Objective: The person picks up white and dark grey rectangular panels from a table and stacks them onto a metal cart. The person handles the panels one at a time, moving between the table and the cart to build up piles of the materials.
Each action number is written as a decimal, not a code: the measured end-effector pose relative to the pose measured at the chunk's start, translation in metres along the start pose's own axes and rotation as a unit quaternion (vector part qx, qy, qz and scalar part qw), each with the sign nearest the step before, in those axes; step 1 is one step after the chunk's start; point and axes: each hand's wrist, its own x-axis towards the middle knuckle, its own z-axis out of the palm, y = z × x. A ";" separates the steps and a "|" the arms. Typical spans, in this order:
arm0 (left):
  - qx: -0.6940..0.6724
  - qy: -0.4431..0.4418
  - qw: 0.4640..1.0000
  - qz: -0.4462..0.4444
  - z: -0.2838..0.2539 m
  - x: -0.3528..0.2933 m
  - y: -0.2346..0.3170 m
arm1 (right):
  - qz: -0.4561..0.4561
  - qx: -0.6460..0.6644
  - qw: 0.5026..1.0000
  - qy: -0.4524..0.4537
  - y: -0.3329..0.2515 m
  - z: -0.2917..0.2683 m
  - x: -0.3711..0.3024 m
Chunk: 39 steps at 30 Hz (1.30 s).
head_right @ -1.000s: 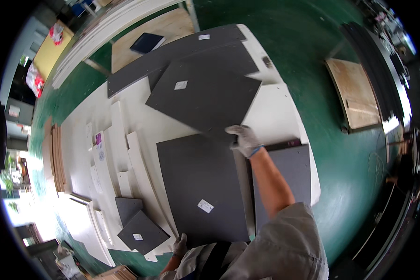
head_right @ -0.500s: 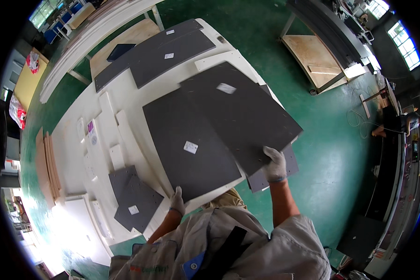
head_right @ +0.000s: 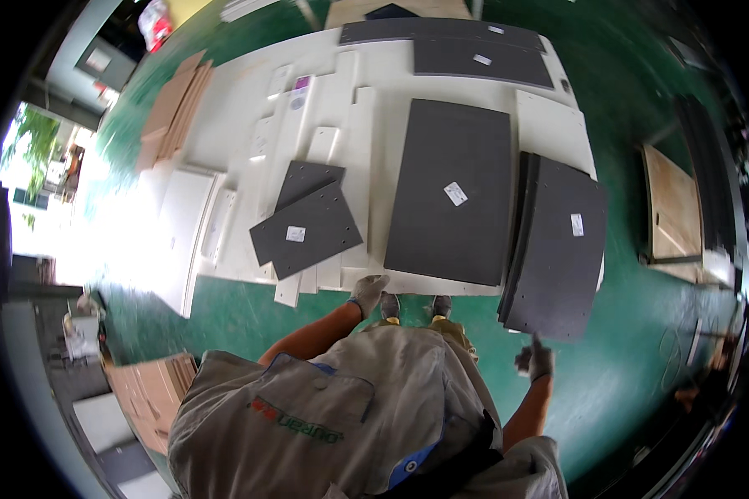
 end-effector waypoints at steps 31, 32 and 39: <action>0.373 0.178 0.909 0.047 -0.362 0.039 0.117 | -0.252 -0.359 0.864 -0.248 0.063 0.602 -0.088; 0.379 0.164 0.910 0.039 -0.360 0.041 0.118 | -0.256 -0.344 0.870 -0.244 0.057 0.609 -0.086; 0.327 0.153 0.931 0.058 -0.340 0.063 0.099 | -0.192 -0.183 0.931 -0.251 0.032 0.643 -0.054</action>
